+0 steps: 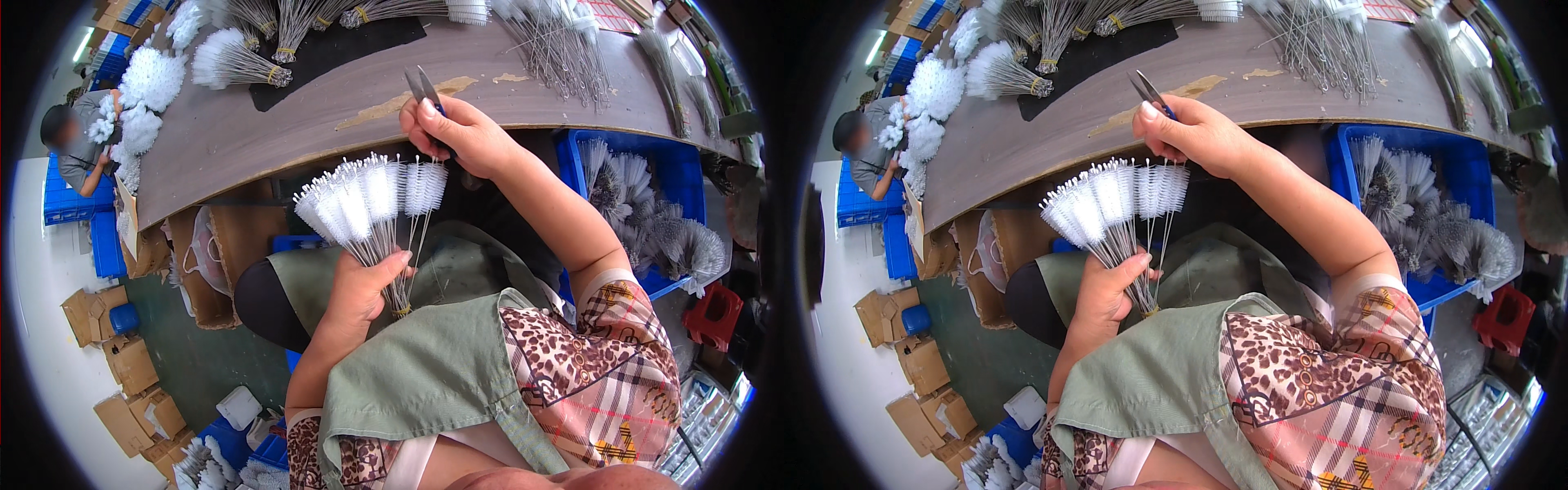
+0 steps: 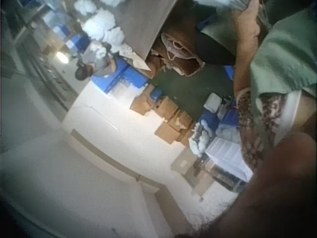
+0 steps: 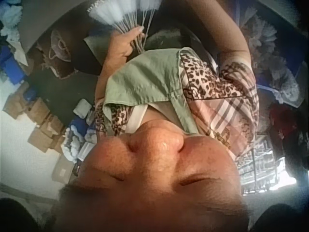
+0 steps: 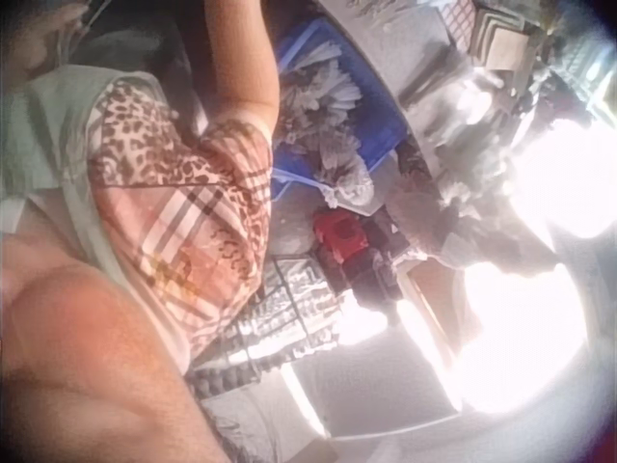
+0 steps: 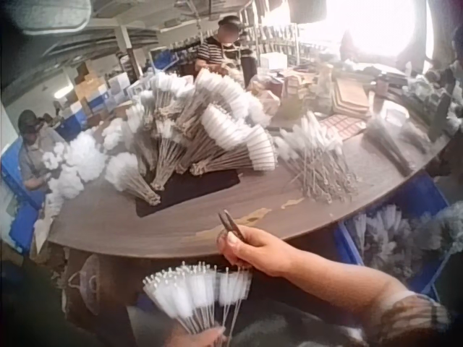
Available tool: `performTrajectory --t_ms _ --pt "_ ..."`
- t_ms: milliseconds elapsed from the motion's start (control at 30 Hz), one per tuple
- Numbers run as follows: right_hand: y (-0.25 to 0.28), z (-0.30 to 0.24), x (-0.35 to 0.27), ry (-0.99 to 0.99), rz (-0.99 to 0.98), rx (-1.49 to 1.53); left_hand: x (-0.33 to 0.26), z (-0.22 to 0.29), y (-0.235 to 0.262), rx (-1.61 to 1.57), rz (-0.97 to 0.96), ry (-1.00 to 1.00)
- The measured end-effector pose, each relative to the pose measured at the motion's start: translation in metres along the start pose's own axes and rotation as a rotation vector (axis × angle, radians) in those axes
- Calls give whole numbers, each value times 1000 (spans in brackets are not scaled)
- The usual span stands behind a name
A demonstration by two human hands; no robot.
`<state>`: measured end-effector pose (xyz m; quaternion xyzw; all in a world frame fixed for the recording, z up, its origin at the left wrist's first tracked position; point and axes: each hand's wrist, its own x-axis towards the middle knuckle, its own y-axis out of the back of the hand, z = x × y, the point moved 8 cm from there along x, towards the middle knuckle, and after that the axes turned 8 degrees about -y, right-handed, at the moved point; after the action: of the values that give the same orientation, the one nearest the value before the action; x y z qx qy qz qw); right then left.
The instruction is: Trimming and organizing white bristles for tube-style cleaning brushes at a factory workbench.
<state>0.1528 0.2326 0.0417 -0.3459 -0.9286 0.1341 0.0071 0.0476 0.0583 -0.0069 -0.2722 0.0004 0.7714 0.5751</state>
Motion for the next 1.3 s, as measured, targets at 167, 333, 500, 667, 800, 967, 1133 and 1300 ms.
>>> performTrajectory --t_ms 167,333,500,667,800,967,1133,1300 --pt "12 -24 -28 90 251 -82 4 8 6 56 68 -65" --pt "-45 -7 -74 -213 -35 486 10 11 13 90 114 -247" --pt "-81 26 -89 -473 -167 703 10 9 23 299 111 -380" --pt "-89 29 -87 -484 -208 818 4 24 17 404 104 -534" --pt "-89 31 -84 -473 -198 829 2 25 12 394 89 -504" --pt "-88 30 -83 -457 -185 827 3 27 8 401 62 -537" --pt "-87 26 -81 -449 -175 813 4 23 11 384 88 -525" --pt "-87 28 -83 -483 -158 766 3 18 13 371 100 -464"
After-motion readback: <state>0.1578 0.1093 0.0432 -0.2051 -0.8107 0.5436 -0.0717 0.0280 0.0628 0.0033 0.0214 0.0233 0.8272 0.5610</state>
